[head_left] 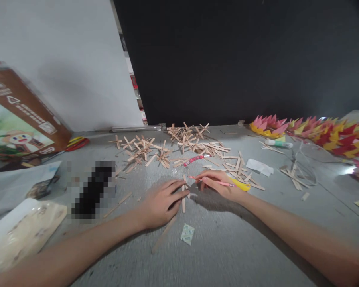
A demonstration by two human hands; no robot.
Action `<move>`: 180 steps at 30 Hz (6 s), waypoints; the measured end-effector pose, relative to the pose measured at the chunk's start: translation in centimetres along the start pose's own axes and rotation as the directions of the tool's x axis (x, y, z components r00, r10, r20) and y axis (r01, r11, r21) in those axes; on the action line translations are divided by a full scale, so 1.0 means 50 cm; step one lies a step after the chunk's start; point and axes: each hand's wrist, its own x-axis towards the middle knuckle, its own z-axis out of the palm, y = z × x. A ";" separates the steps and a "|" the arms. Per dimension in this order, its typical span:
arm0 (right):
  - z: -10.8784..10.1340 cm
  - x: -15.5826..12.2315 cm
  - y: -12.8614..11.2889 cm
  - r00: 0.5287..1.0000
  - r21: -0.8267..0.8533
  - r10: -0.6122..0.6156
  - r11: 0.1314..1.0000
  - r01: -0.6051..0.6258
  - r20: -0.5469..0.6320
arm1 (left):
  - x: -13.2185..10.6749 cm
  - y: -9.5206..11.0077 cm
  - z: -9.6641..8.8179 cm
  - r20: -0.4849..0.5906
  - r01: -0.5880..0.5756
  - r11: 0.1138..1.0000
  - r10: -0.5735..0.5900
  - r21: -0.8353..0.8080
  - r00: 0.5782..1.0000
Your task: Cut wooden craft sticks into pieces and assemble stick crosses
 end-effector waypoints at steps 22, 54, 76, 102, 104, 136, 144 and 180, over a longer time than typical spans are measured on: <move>0.007 0.004 0.017 0.996 0.097 0.084 0.991 -0.087 0.042 | -0.008 -0.007 0.009 -0.052 0.019 0.998 -0.022 -0.055 0.998; 0.013 -0.004 -0.007 0.984 0.035 -0.056 0.997 0.063 -0.169 | -0.010 -0.012 0.015 -0.133 -0.050 0.994 0.036 -0.101 0.990; 0.012 -0.006 0.007 0.997 0.211 -0.039 0.976 0.053 -0.073 | -0.007 -0.005 0.010 -0.131 -0.057 0.995 0.046 -0.081 0.990; 0.016 -0.006 0.005 0.998 0.137 0.025 0.990 -0.017 -0.052 | -0.007 0.000 0.002 -0.106 -0.025 0.998 0.019 -0.059 0.994; 0.016 -0.006 0.009 0.998 0.133 0.030 0.991 -0.023 -0.047 | -0.007 0.001 0.001 -0.107 -0.014 0.998 0.008 -0.061 0.994; 0.024 -0.002 0.003 0.997 -0.084 0.082 0.993 -0.080 0.014 | -0.003 0.014 -0.016 0.017 -0.055 0.998 0.056 -0.038 0.998; 0.021 -0.004 0.006 0.997 -0.043 0.075 0.996 -0.074 0.033 | -0.004 0.008 -0.018 0.020 -0.071 0.993 0.073 -0.089 0.997; 0.021 -0.003 0.009 0.996 -0.014 0.081 0.997 -0.081 0.041 | -0.005 -0.002 0.001 -0.064 0.038 0.995 -0.044 -0.093 0.997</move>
